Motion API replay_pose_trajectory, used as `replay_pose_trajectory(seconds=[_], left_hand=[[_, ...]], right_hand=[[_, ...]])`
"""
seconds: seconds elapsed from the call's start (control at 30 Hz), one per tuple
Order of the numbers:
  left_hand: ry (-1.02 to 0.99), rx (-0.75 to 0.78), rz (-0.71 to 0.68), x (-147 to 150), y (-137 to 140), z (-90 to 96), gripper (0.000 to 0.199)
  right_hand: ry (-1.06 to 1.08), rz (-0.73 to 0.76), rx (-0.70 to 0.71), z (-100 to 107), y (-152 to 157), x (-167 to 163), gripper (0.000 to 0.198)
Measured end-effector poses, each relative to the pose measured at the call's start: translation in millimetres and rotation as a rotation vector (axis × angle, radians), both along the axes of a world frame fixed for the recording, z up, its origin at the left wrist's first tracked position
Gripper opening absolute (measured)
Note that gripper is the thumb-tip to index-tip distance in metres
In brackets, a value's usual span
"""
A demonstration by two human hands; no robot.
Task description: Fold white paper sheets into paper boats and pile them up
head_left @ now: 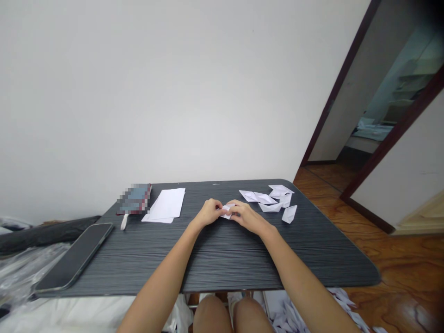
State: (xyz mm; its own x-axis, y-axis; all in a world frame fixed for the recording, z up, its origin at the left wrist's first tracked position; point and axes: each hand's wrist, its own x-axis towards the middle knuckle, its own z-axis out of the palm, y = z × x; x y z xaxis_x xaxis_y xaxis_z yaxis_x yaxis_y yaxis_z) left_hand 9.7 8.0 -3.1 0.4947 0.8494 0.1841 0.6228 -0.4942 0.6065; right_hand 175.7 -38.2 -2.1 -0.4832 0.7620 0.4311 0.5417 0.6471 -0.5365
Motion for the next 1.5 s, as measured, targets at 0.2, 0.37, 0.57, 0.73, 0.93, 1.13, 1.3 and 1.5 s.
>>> replay_pose_trajectory(seconds=[0.2,0.37,0.57,0.73,0.93,1.13,1.3,1.5], left_hand=[[-0.060,0.073,-0.112,-1.8,-3.6,2.5,0.027],[-0.146,0.137,-0.248,-1.5,-10.7,8.0,0.030],[-0.201,0.183,-0.262,-0.2,-14.5,14.4,0.019],[-0.316,0.132,-0.183,2.2,-12.7,15.0,0.020],[-0.536,0.051,-0.100,8.8,-12.7,11.4,0.022],[-0.684,-0.093,-0.107,13.0,-15.7,12.5,0.051],[-0.600,-0.141,-0.051,16.9,-17.9,11.9,0.046],[-0.645,-0.158,-0.049,14.7,-17.7,12.8,0.040]], right_hand=[[0.066,0.023,-0.033,4.4,1.2,3.5,0.009],[0.227,-0.045,-0.106,3.3,5.7,9.7,0.005],[0.354,-0.060,-0.214,4.6,9.7,15.0,0.013],[0.455,-0.139,-0.263,9.9,7.7,12.6,0.018],[0.593,-0.200,-0.291,18.5,3.2,5.6,0.021],[0.703,-0.180,-0.263,17.2,3.7,2.2,0.023],[0.680,-0.167,-0.270,13.8,4.6,0.8,0.022],[0.714,-0.071,-0.389,17.5,4.0,7.2,0.023]])
